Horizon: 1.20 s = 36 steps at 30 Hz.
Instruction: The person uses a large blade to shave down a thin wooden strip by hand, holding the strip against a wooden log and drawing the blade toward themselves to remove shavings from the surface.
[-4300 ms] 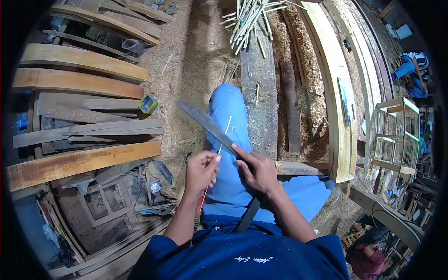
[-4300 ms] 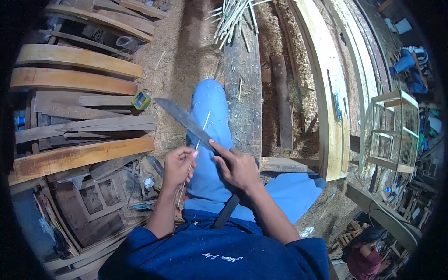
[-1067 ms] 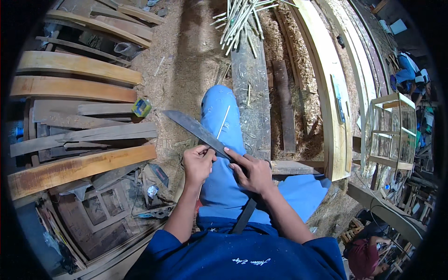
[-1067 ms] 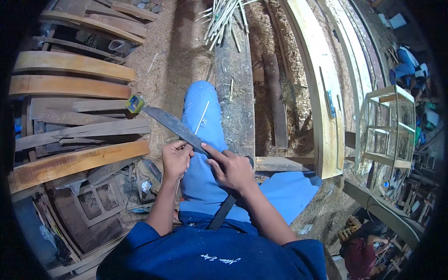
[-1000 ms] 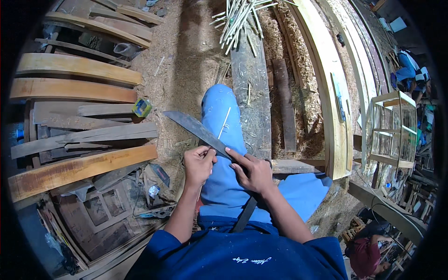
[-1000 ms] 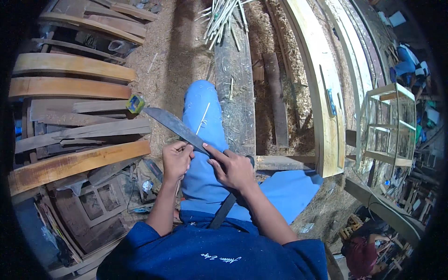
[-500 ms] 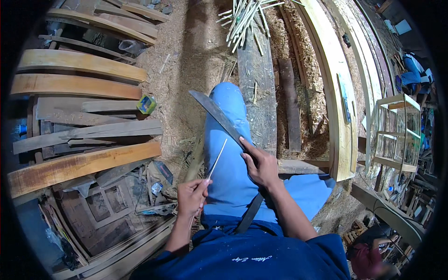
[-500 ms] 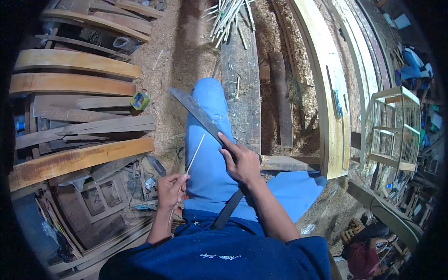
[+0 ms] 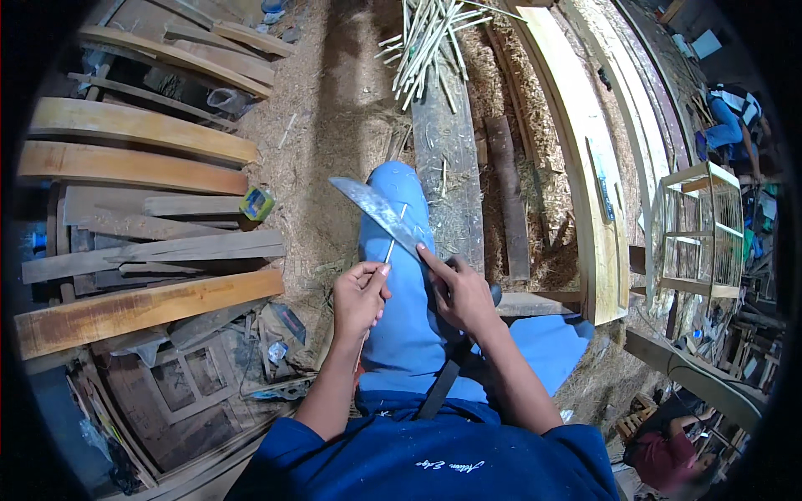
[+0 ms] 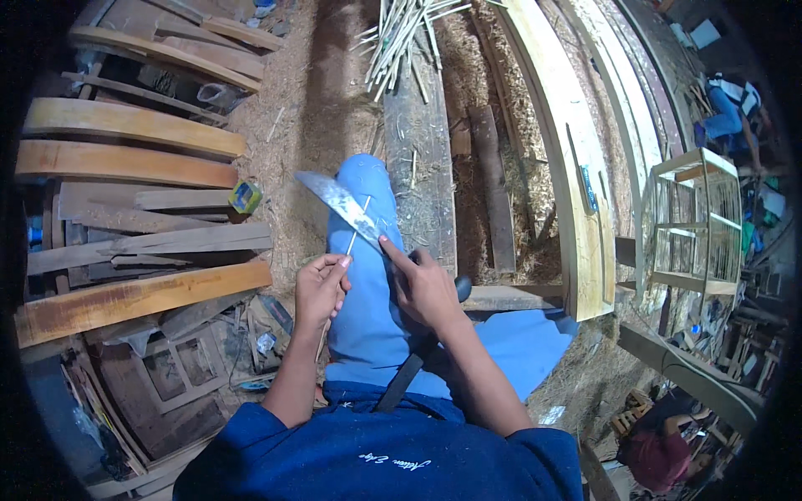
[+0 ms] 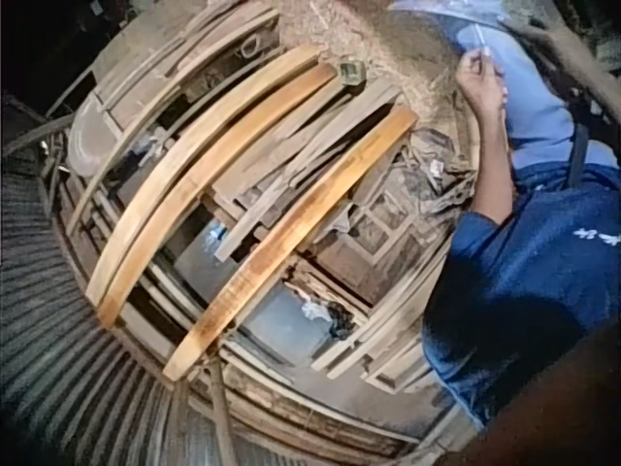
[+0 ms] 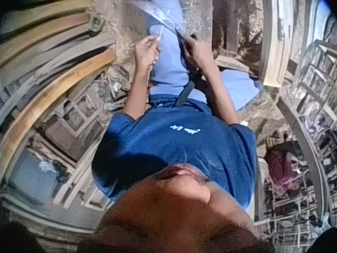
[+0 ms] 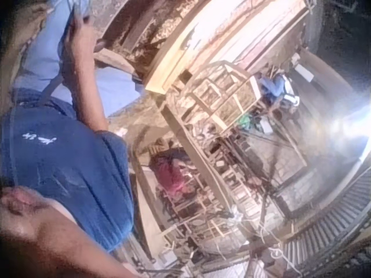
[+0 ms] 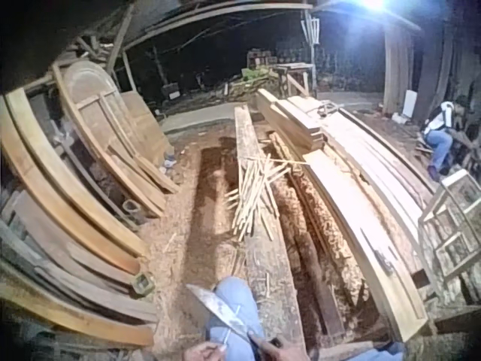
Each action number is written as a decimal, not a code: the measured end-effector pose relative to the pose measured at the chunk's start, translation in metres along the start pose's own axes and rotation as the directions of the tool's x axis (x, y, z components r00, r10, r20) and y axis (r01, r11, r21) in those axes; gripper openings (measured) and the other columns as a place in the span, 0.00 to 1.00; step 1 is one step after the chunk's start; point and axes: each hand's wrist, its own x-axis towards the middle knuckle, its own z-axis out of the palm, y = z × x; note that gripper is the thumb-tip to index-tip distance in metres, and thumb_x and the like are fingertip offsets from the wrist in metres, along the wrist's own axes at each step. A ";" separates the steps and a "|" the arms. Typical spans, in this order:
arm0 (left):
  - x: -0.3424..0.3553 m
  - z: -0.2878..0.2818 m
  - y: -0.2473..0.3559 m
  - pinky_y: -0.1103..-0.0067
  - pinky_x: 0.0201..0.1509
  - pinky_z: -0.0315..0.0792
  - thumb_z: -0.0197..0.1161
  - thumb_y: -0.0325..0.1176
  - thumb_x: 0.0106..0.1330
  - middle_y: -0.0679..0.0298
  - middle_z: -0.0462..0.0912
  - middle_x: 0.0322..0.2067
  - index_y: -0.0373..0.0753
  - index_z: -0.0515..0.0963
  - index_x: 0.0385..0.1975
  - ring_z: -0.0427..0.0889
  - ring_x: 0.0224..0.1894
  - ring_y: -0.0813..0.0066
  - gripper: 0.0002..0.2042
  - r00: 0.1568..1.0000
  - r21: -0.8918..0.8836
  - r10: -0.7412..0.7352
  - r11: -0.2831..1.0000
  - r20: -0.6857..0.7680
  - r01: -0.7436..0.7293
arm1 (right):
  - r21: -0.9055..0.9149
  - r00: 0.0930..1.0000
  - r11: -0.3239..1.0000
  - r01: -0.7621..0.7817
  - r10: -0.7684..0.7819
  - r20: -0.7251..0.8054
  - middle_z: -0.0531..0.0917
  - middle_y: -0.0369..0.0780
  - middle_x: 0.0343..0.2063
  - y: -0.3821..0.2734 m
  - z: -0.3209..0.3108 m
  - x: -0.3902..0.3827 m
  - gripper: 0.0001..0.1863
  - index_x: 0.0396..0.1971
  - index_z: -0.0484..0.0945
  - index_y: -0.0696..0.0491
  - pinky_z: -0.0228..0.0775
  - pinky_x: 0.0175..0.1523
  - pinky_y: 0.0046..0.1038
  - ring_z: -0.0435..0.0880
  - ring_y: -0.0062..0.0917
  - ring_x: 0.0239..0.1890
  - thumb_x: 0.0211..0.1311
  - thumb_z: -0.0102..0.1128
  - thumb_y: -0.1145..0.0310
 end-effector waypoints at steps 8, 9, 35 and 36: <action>0.010 0.007 0.006 0.82 0.09 0.56 0.64 0.32 0.78 0.62 0.82 0.21 0.31 0.79 0.49 0.68 0.10 0.85 0.10 0.998 -0.009 0.060 0.998 -0.028 -0.060 | 0.184 0.986 0.983 0.013 0.018 -0.165 0.78 0.46 0.26 -0.026 -0.002 0.007 0.22 0.65 0.83 0.36 0.75 0.34 0.41 0.82 0.42 0.26 0.73 0.65 0.64; 0.010 0.009 0.006 0.82 0.09 0.56 0.64 0.32 0.78 0.62 0.82 0.21 0.31 0.79 0.49 0.68 0.10 0.85 0.10 0.998 -0.013 0.059 0.998 -0.027 -0.060 | 0.165 0.981 0.984 0.073 -0.042 -0.187 0.78 0.45 0.26 -0.026 0.000 0.005 0.22 0.64 0.84 0.39 0.73 0.33 0.39 0.79 0.39 0.24 0.73 0.65 0.66; 0.021 0.002 -0.004 0.80 0.07 0.52 0.59 0.30 0.79 0.64 0.78 0.18 0.33 0.78 0.42 0.65 0.08 0.84 0.06 0.999 -0.069 0.032 0.997 -0.005 -0.033 | 0.142 0.988 0.990 -0.012 0.033 -0.149 0.76 0.40 0.23 -0.030 0.014 0.004 0.18 0.58 0.88 0.37 0.70 0.30 0.38 0.79 0.34 0.23 0.69 0.70 0.58; 0.020 0.000 -0.006 0.80 0.07 0.52 0.59 0.30 0.79 0.64 0.78 0.18 0.33 0.78 0.42 0.65 0.08 0.84 0.06 0.999 -0.067 0.032 0.997 -0.006 -0.032 | 0.116 0.988 0.993 -0.006 0.024 -0.155 0.76 0.40 0.24 -0.032 0.014 0.005 0.18 0.58 0.88 0.37 0.70 0.30 0.38 0.79 0.34 0.23 0.69 0.70 0.58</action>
